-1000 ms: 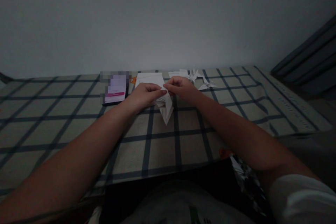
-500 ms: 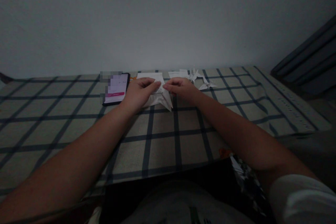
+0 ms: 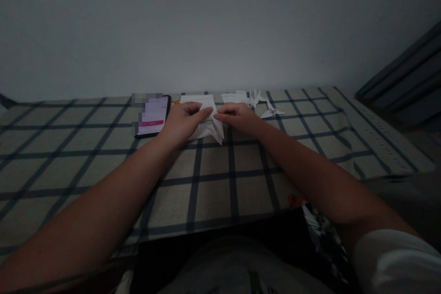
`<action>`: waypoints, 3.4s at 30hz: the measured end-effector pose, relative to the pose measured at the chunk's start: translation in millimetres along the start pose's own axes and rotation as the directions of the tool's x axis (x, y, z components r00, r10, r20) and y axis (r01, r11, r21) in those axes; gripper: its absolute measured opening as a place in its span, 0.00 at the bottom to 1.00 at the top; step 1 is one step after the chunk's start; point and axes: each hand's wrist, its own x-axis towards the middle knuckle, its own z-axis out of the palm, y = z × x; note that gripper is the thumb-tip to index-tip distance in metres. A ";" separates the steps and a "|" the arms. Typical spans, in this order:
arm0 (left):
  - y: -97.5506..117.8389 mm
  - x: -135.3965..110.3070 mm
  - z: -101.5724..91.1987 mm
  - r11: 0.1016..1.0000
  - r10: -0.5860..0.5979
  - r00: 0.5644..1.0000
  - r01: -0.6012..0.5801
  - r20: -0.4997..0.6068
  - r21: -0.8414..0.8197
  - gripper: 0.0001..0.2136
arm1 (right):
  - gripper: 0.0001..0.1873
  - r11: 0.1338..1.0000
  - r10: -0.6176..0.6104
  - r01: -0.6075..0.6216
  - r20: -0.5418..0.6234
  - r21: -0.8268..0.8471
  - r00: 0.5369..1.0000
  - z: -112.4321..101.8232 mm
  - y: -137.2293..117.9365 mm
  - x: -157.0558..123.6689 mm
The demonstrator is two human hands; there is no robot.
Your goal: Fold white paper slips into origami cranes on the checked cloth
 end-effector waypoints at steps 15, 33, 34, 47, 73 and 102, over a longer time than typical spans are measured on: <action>-3.3 -0.4 -1.0 0.992 0.058 0.998 -0.056 -0.012 0.111 0.10 | 0.23 1.000 0.028 -0.028 -0.012 0.008 1.000 2.0 0.7 2.9; -3.6 0.1 -0.4 0.994 0.060 0.995 -0.052 -0.078 0.098 0.11 | 0.22 0.997 -0.019 0.018 -0.005 -0.069 1.000 4.0 8.1 2.9; -4.3 0.5 -0.7 0.993 0.066 0.994 -0.057 -0.088 0.099 0.11 | 0.21 0.998 -0.015 0.014 -0.010 -0.067 1.000 4.5 8.6 2.9; -12.4 1.4 3.6 0.992 0.009 0.997 -0.019 -0.083 -0.126 0.15 | 0.21 1.000 -0.001 0.001 -0.008 -0.011 1.000 6.8 8.0 4.5; -9.9 1.9 0.2 0.993 0.101 0.985 -0.091 -0.139 0.075 0.12 | 0.21 0.998 -0.027 0.025 -0.053 -0.050 0.998 6.9 6.2 2.8; -11.9 3.9 7.3 0.910 -0.124 0.990 0.141 0.071 -0.390 0.16 | 0.22 0.964 0.102 -0.069 -0.122 0.255 0.987 8.3 11.0 3.3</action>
